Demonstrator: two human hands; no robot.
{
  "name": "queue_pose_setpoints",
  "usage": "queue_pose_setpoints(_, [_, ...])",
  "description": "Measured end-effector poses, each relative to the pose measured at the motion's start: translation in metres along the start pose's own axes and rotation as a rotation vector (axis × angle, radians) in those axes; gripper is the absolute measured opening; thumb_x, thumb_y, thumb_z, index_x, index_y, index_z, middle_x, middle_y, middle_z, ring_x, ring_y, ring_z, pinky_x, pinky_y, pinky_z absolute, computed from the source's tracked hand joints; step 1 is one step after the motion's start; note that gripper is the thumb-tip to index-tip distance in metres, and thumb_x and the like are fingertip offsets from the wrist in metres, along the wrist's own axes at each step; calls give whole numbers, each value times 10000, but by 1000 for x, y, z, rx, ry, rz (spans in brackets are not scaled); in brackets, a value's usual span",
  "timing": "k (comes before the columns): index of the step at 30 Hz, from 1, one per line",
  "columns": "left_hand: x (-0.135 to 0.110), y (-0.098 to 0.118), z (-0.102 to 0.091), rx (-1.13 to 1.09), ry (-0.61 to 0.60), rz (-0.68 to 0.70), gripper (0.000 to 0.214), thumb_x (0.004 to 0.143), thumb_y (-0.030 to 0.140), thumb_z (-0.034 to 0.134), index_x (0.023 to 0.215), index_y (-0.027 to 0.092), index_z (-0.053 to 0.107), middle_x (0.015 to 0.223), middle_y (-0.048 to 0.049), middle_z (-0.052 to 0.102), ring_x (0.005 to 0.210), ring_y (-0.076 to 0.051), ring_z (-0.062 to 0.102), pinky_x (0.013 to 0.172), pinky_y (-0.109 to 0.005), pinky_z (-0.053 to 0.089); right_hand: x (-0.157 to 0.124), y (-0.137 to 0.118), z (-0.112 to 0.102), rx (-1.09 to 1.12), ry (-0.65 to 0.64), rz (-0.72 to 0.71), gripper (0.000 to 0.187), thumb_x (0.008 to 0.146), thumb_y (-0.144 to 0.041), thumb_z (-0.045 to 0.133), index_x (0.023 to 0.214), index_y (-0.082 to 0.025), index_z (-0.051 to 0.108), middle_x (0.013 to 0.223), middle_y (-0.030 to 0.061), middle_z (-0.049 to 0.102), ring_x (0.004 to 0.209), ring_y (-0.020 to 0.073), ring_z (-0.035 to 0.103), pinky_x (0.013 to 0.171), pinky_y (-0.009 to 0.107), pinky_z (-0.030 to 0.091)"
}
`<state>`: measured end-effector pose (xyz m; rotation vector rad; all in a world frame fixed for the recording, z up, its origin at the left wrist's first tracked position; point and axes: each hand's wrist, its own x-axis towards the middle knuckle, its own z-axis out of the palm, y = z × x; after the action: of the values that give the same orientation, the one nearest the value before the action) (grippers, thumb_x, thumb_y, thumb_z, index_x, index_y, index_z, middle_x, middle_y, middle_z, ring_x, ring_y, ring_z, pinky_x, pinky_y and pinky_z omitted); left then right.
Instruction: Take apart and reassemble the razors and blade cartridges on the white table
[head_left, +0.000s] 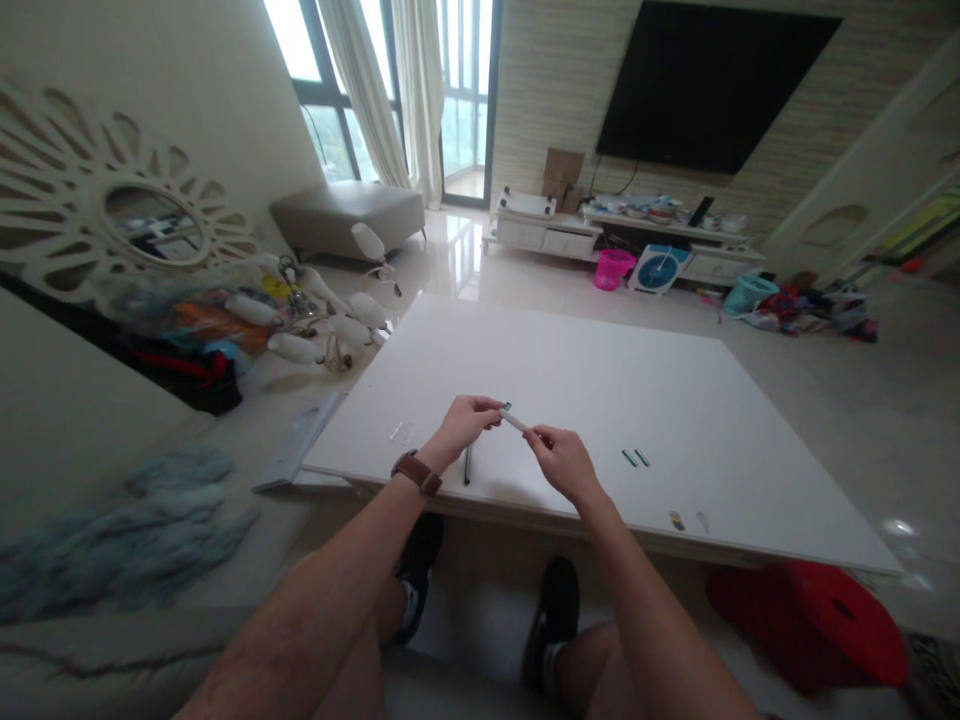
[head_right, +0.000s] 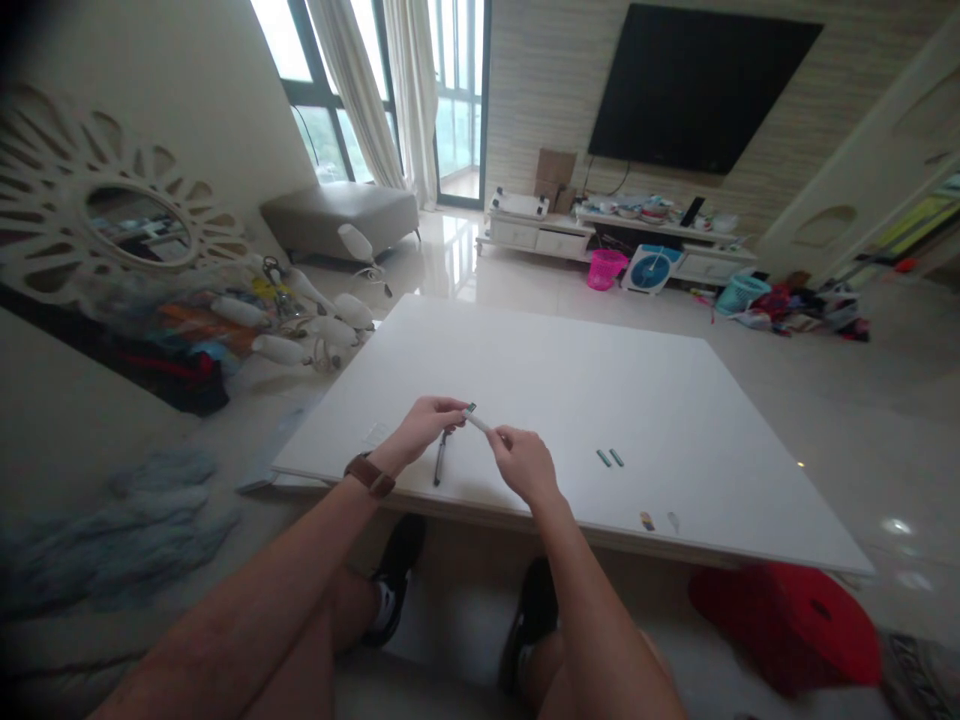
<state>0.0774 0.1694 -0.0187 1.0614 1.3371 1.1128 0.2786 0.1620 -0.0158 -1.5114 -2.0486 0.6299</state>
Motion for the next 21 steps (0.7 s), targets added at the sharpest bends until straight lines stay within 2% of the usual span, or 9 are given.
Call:
queue_pose_setpoints(4, [-1,1,1,-16,1,-2,177,683,208,721,830,131,781,755,-70,727,698,-140,603,672,-276,448,-1,-3,0,-71,143,53,408,970,-466,425,858,-226,736,658,37,657,593,158,532,567,270,269])
queue_pose_setpoints(8, [-1,1,0,-24,-8,15,190,679,203,723,845,131,782,743,-68,724,705,-144,605,673,-277,447,0,-3,-1,-79,49,2,388,966,-466,443,843,-239,732,659,32,659,591,156,530,565,272,258])
queue_pose_setpoints(11, [0,1,-1,-27,0,14,197,677,211,730,849,130,779,768,-74,730,706,-144,604,679,-280,451,0,-3,-2,-113,131,58,396,975,-458,426,860,-232,730,673,41,663,599,160,529,569,274,253])
queue_pose_setpoints(15, [1,0,-1,-9,3,13,197,678,195,719,854,130,779,738,-68,722,697,-144,602,674,-278,449,-3,-5,-1,-126,47,11,413,980,-477,414,863,-237,729,666,37,657,600,160,531,560,273,242])
queue_pose_setpoints(19, [0,2,-1,7,8,21,178,689,175,695,836,123,781,741,-68,722,685,-137,593,660,-268,438,-4,-7,0,-216,133,89,397,979,-471,425,877,-238,730,727,52,684,627,165,545,559,280,227])
queue_pose_setpoints(21, [-1,3,-2,28,15,14,180,694,160,684,841,120,781,723,-61,716,677,-136,590,652,-264,435,-3,-7,1,-163,49,22,392,983,-462,425,880,-238,729,702,41,676,631,158,552,567,274,246])
